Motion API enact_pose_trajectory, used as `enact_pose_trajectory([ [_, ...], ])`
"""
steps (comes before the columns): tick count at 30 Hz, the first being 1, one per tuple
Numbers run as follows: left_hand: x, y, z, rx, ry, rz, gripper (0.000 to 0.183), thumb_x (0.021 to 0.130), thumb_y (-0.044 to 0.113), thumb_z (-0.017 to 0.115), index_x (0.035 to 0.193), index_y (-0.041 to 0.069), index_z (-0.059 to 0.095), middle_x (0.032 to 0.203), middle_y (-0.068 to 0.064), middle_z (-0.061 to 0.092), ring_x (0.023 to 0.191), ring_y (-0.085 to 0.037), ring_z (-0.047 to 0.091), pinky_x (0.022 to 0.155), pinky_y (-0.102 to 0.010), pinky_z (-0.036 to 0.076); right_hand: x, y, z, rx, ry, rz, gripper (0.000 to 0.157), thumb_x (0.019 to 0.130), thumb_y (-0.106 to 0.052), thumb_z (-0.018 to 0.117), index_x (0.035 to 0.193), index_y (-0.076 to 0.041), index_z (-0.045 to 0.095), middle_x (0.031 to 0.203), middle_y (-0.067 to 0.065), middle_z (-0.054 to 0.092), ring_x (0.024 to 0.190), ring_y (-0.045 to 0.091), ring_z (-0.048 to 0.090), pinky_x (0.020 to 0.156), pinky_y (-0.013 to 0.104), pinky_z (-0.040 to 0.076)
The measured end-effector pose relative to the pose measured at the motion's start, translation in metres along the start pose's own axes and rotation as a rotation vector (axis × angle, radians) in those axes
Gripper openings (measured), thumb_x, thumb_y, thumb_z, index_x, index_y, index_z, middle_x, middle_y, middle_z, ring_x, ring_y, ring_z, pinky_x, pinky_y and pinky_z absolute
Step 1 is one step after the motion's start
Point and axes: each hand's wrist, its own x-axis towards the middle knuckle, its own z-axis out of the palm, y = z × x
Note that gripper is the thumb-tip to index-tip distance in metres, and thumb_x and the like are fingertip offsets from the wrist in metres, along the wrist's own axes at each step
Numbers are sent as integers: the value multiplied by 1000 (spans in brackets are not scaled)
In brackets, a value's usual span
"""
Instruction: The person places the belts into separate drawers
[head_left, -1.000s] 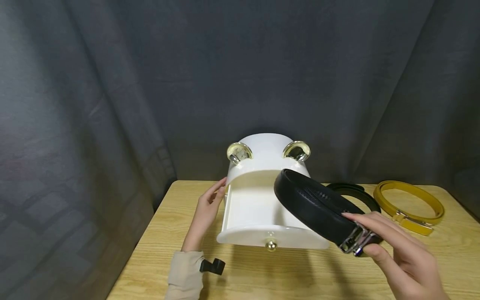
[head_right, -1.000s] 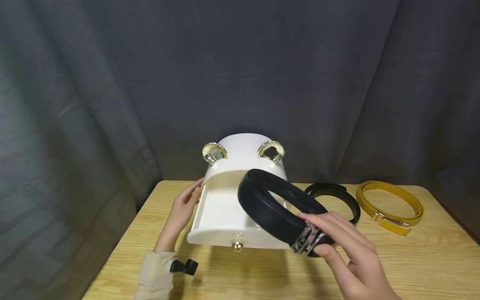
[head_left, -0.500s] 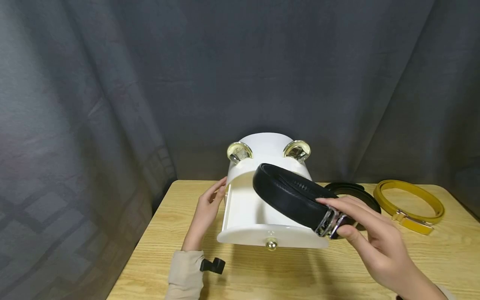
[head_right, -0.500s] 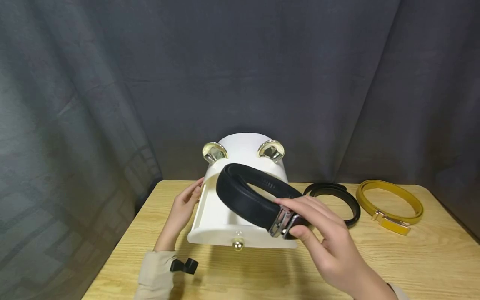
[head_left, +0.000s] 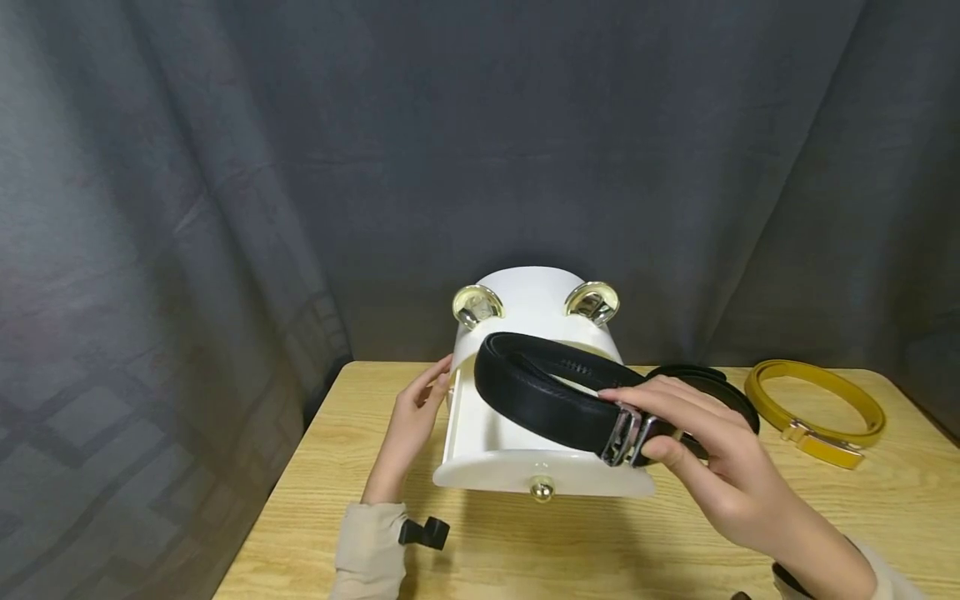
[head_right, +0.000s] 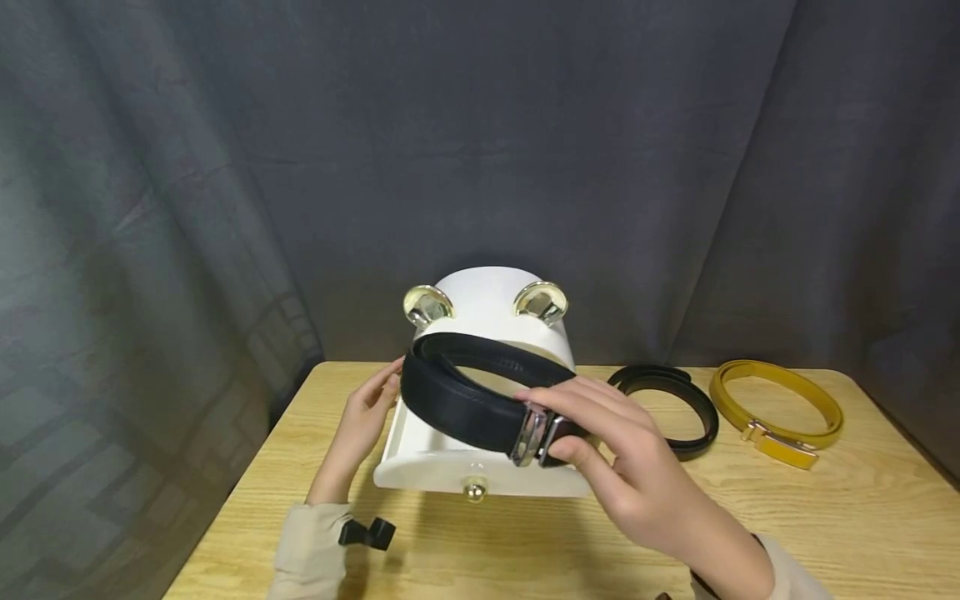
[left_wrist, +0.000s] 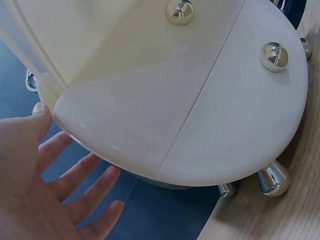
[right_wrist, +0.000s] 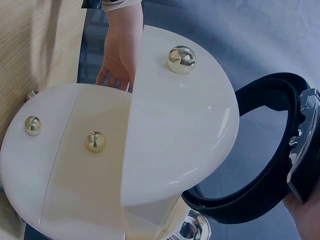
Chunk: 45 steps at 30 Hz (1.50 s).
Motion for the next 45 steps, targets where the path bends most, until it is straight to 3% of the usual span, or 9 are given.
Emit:
enact_pose_trajectory([
  [5,5,-15,-1,11,16,24,40,105,25,52,142,11,56,142,-10,55,117,-30,60,100,-46,45,4,6,3,-33,-22,-36,37,102,-18,54,122,13,62,125,9,66,111,14,60,96,23,41],
  [15,4,-16,2,12,22,44,39,104,26,54,140,12,58,138,-10,58,115,-30,61,100,-47,45,1,12,4,-4,-82,-58,37,102,-18,55,123,11,62,126,10,65,113,17,59,99,24,41],
  [31,4,-16,3,1,20,37,39,105,26,52,141,12,58,139,-11,58,115,-30,61,99,-47,46,-9,33,0,-70,-163,50,38,104,-23,50,129,3,62,127,7,65,106,16,58,94,23,41],
  [38,3,-16,4,-10,15,35,39,105,28,52,141,14,58,139,-9,57,115,-30,61,99,-47,45,-12,37,-5,-101,-226,177,33,100,-16,56,130,-5,63,128,0,65,112,13,57,99,23,39],
  [45,3,-14,3,-2,16,27,39,105,28,52,141,15,57,140,-8,56,116,-28,60,100,-46,45,-12,41,-7,-92,-254,206,33,97,-16,59,129,-9,65,123,-2,67,112,12,58,96,22,41],
])
